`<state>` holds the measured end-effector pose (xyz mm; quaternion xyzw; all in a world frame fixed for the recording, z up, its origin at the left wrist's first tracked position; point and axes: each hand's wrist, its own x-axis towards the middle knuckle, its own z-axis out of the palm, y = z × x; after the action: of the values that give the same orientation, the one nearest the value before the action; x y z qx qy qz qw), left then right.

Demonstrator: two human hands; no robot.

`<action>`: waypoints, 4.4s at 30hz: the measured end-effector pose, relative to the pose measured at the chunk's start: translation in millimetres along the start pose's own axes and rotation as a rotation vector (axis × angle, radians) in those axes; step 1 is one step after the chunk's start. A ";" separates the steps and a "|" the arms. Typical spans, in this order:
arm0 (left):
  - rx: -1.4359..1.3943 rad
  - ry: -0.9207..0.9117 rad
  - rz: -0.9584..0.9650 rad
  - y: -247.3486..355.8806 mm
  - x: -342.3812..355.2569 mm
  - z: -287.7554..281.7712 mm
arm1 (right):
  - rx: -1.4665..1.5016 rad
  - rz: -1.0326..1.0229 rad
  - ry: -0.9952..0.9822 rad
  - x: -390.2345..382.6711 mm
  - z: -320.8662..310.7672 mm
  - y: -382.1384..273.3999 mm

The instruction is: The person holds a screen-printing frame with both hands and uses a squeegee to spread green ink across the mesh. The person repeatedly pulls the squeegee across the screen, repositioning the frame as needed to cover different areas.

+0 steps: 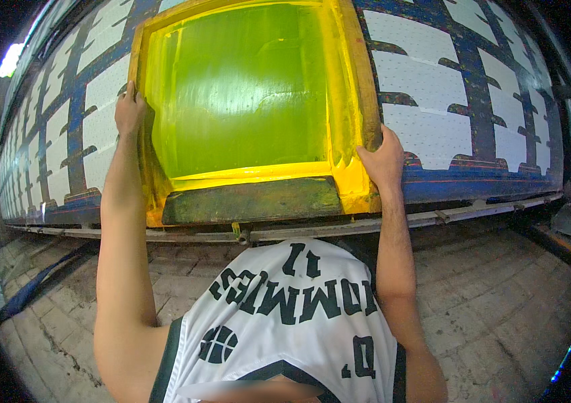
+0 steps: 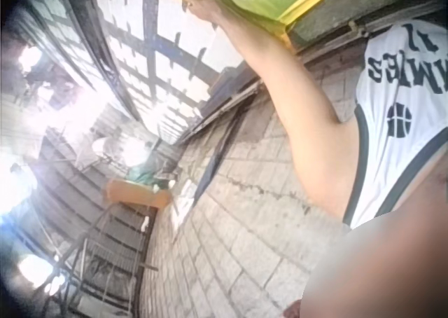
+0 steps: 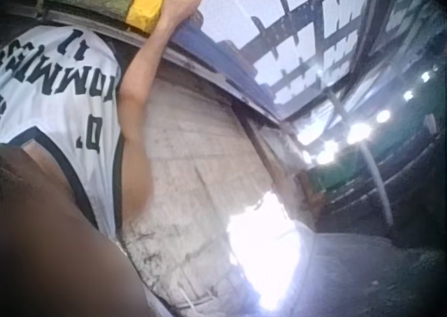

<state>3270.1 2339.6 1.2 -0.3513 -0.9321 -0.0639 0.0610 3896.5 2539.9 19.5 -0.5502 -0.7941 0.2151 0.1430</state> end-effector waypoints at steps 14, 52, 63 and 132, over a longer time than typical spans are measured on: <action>-0.121 -0.003 0.057 -38.5 14.4 30.0 | 0.062 -0.133 0.046 3.7 -42.0 -24.2; -0.046 -0.043 0.132 472.7 -115.5 31.6 | -0.073 -0.034 -0.025 134.0 -267.1 420.0; -0.148 0.036 0.069 485.4 -126.7 29.2 | -0.037 -0.368 -0.251 82.3 -264.3 316.4; -0.090 -0.006 0.074 487.6 -122.4 27.0 | -0.463 -0.593 -0.431 298.1 -152.0 160.2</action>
<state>3682.7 2628.1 -7.7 -0.3880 -0.9149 -0.1022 0.0447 3991.7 2895.2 68.5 -0.2580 -0.9569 0.0910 -0.0978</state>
